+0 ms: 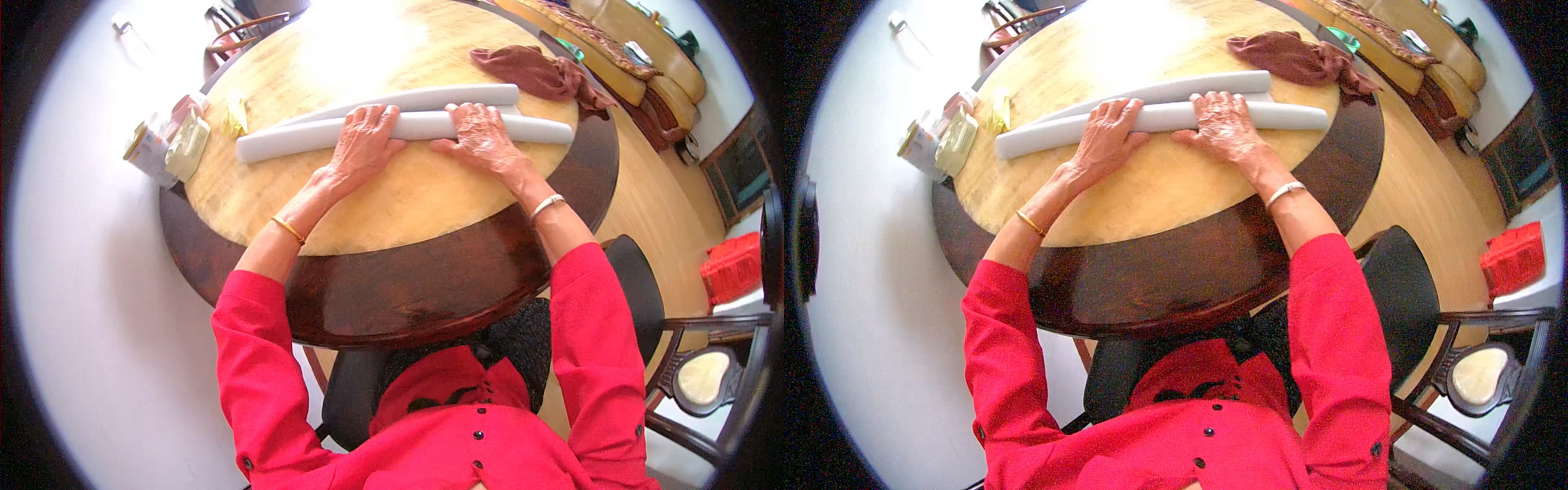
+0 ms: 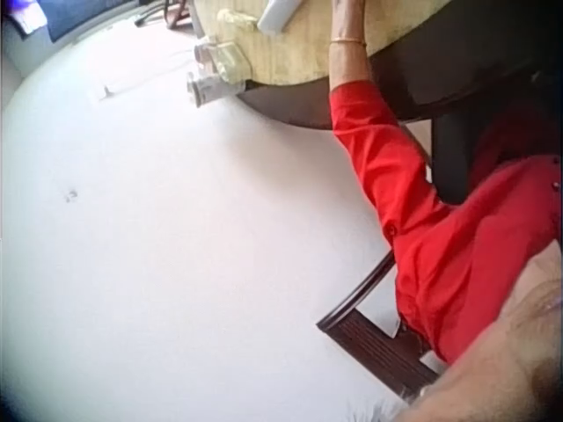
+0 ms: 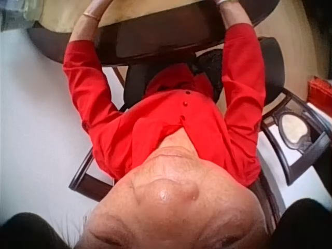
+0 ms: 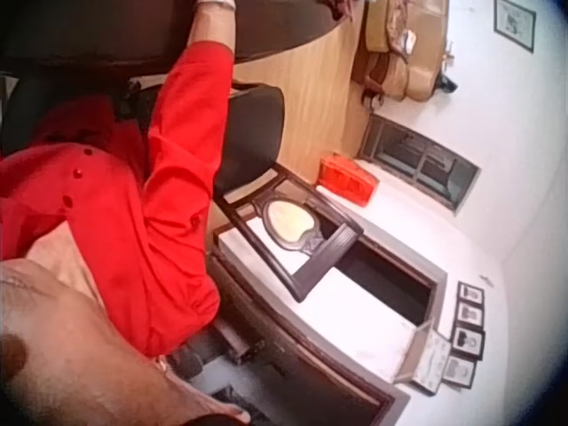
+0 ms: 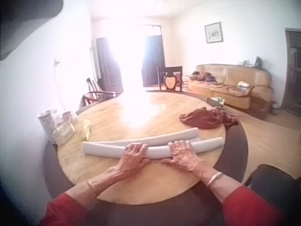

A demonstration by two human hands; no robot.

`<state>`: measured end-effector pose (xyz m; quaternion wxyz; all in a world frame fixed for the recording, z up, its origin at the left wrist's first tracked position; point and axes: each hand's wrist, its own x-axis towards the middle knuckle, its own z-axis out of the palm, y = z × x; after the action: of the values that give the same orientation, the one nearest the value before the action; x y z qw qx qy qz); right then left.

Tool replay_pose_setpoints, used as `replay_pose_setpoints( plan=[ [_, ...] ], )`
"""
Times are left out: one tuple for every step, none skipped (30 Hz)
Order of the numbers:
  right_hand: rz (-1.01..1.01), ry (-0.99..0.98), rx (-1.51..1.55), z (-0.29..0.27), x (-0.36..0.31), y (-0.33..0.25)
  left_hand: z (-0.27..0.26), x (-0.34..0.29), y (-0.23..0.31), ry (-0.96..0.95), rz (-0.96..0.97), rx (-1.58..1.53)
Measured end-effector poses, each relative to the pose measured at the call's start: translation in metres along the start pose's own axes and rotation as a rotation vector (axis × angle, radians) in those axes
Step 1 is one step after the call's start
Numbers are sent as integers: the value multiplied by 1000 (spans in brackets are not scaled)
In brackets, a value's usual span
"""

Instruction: Rolling up a sheet of paper and wiping a round dining table with a cloth.

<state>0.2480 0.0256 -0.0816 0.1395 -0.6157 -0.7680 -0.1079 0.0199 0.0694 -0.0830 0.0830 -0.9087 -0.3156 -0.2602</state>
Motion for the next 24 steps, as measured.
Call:
replay_pose_setpoints(
  plan=[
    [-7,-7,-16,-1,0,-2,2,0,0,-13,-10,63],
    [-19,-8,-38,-4,1,-2,2,0,-2,-17,-22,130],
    [-86,134,-123,-2,-6,0,2,2,-1,94,84,169],
    [-82,100,-109,-2,-12,3,3,0,1,117,106,169],
    [-82,65,-59,-8,-20,5,-4,-3,11,59,87,142],
    [-81,32,-11,-15,-30,5,-12,-7,22,1,71,116],
    [-115,44,27,-15,-39,7,-18,-13,29,13,78,120],
    [-142,52,62,-17,-51,9,-26,-18,38,-65,60,31],
    [-144,45,148,-32,-61,2,-38,-25,48,-143,31,-52],
    [-149,-3,243,-48,-70,-4,-51,-30,58,-135,32,-50],
    [-163,-1,286,-57,-80,-9,-65,-35,71,-233,-21,-91],
    [-172,1,329,-64,-90,-13,-75,-36,79,-334,-69,-135],
    [-162,-14,373,-74,-96,-19,-82,-37,82,-402,-89,-170],
    [-217,86,394,-73,-102,-21,-90,-36,85,-398,-81,-170],
    [-220,117,349,-73,-109,-24,-97,-34,87,-450,-109,-215],
    [-224,146,305,-74,-113,-29,-101,-32,87,-504,-138,-260],
    [-221,153,298,-73,-117,-33,-99,-31,81,-494,-140,-302],
    [-239,249,259,-71,-119,-36,-100,-28,78,-490,-132,-300],
    [-256,345,218,-68,-119,-37,-102,-23,77,-537,-172,-313],
    [-251,354,208,-64,-116,-35,-103,-17,75,-583,-207,-323],
    [-254,360,244,-59,-113,-33,-103,-14,72,-577,-194,-320],
    [-258,365,279,-55,-110,-32,-100,-13,68,-573,-233,-333],
    [-250,373,268,-51,-105,-30,-97,-11,64,-569,-271,-347],
    [-251,352,277,-49,-98,-28,-95,-8,62,-566,-256,-347]
  ],
)
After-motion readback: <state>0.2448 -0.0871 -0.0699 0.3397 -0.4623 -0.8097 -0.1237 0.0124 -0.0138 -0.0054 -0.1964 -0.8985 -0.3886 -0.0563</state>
